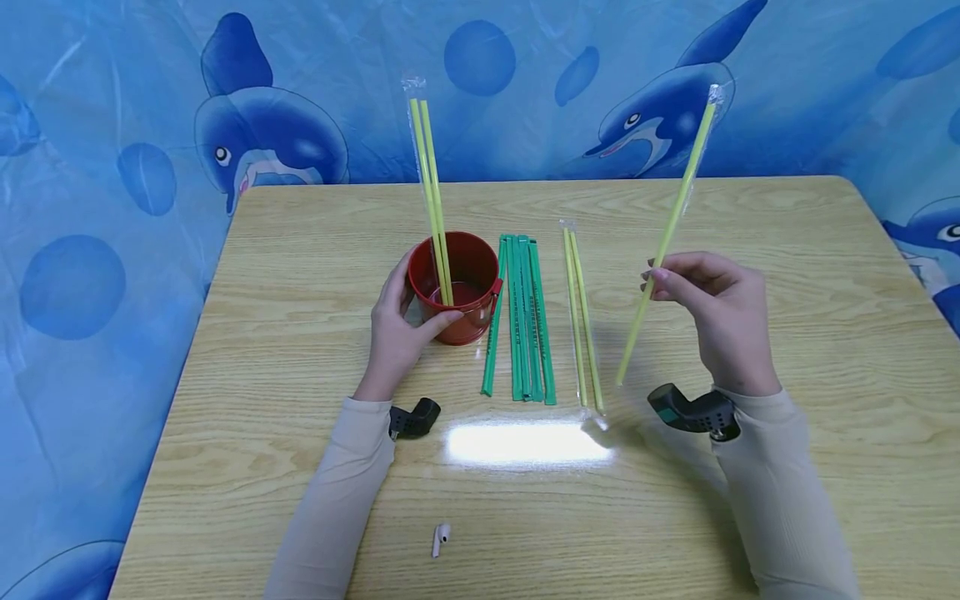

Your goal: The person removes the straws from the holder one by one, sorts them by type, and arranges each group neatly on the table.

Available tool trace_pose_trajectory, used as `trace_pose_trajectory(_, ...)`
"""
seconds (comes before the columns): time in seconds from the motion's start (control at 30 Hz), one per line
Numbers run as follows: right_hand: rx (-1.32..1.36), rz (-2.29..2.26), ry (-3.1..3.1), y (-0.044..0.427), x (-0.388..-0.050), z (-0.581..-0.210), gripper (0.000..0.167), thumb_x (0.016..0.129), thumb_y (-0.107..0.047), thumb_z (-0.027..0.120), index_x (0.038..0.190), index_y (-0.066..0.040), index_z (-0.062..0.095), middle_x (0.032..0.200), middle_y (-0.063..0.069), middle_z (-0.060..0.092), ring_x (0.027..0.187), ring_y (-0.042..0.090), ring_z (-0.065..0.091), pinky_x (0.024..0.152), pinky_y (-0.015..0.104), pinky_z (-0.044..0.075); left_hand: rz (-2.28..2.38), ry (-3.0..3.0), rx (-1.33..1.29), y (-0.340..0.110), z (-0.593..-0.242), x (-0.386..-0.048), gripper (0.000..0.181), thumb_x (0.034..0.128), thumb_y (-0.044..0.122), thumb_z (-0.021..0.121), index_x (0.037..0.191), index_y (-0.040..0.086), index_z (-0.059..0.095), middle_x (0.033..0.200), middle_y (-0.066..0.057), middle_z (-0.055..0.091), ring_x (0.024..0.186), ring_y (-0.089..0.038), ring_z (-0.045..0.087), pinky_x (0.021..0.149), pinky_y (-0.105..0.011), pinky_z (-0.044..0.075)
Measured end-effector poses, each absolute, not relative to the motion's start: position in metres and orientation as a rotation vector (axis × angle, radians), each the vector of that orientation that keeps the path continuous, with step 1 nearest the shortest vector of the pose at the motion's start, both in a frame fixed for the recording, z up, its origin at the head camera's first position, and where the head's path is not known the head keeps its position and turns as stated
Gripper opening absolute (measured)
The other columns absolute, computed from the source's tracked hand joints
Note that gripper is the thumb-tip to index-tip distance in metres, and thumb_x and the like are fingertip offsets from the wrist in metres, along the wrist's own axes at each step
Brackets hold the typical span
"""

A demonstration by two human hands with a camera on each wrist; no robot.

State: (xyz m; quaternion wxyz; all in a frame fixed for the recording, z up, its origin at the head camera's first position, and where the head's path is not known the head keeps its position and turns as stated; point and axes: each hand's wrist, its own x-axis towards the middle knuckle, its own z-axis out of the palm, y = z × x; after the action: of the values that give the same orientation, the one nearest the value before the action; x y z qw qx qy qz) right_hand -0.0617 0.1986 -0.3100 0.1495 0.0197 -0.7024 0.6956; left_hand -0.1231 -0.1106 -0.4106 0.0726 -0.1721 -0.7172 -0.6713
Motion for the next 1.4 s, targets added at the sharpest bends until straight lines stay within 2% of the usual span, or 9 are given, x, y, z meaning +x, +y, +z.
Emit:
trace_pose_trajectory(0.27,0.032,1.990,-2.129,0.206,-0.064,-0.320,0.019,0.085,0.001,0.067,0.094,0.018,0.062,0.081,0.008,0.069,0.070,0.016,0.064,0.065,0.022,0.055,-2.002,-2.164,-0.518,-0.111,-0.410,-0.123,0.081,0.0780,0.007,0.077,0.146,0.007,0.033,0.142,-0.008,0.041,0.130,-0.015,0.038,0.105,-0.032,0.037)
trace_pose_trajectory(0.57,-0.062,1.950,-2.297,0.212,-0.068,-0.330,0.016,0.087,-0.005,0.067,0.093,0.010,0.066,0.082,0.005,0.070,0.068,0.014,0.063,0.064,0.021,0.055,-1.999,-2.184,-0.515,-0.111,-0.410,-0.122,0.079,0.0800,0.009,0.076,0.146,0.009,0.032,0.142,-0.006,0.040,0.131,-0.015,0.037,0.104,-0.034,0.038)
trace_pose_trajectory(0.9,-0.195,1.939,-2.432,0.221,-0.082,-0.351,0.008,0.088,-0.007,0.066,0.090,-0.001,0.070,0.080,0.000,0.069,0.068,0.012,0.063,0.064,0.022,0.055,-2.041,-2.181,-0.504,-0.111,-0.408,-0.122,0.082,0.0791,0.003,0.075,0.147,0.007,0.030,0.144,-0.009,0.039,0.132,-0.017,0.035,0.105,-0.036,0.037)
trace_pose_trajectory(1.0,-0.212,1.939,-2.471,0.224,-0.085,-0.357,0.009,0.089,-0.008,0.066,0.091,0.000,0.069,0.080,-0.001,0.069,0.068,0.011,0.062,0.064,0.021,0.055,-2.042,-2.192,-0.495,-0.111,-0.408,-0.122,0.081,0.0792,0.004,0.075,0.147,0.008,0.030,0.143,-0.007,0.039,0.132,-0.015,0.035,0.105,-0.034,0.038)
trace_pose_trajectory(1.4,-0.281,1.837,-2.659,0.231,-0.098,-0.379,0.028,0.090,-0.010,0.064,0.102,0.015,0.060,0.082,-0.005,0.066,0.070,0.008,0.063,0.067,0.023,0.056,-2.003,-2.169,-0.531,-0.111,-0.411,-0.124,0.081,0.0787,0.008,0.077,0.146,0.009,0.032,0.142,-0.006,0.040,0.131,-0.014,0.037,0.105,-0.033,0.037)
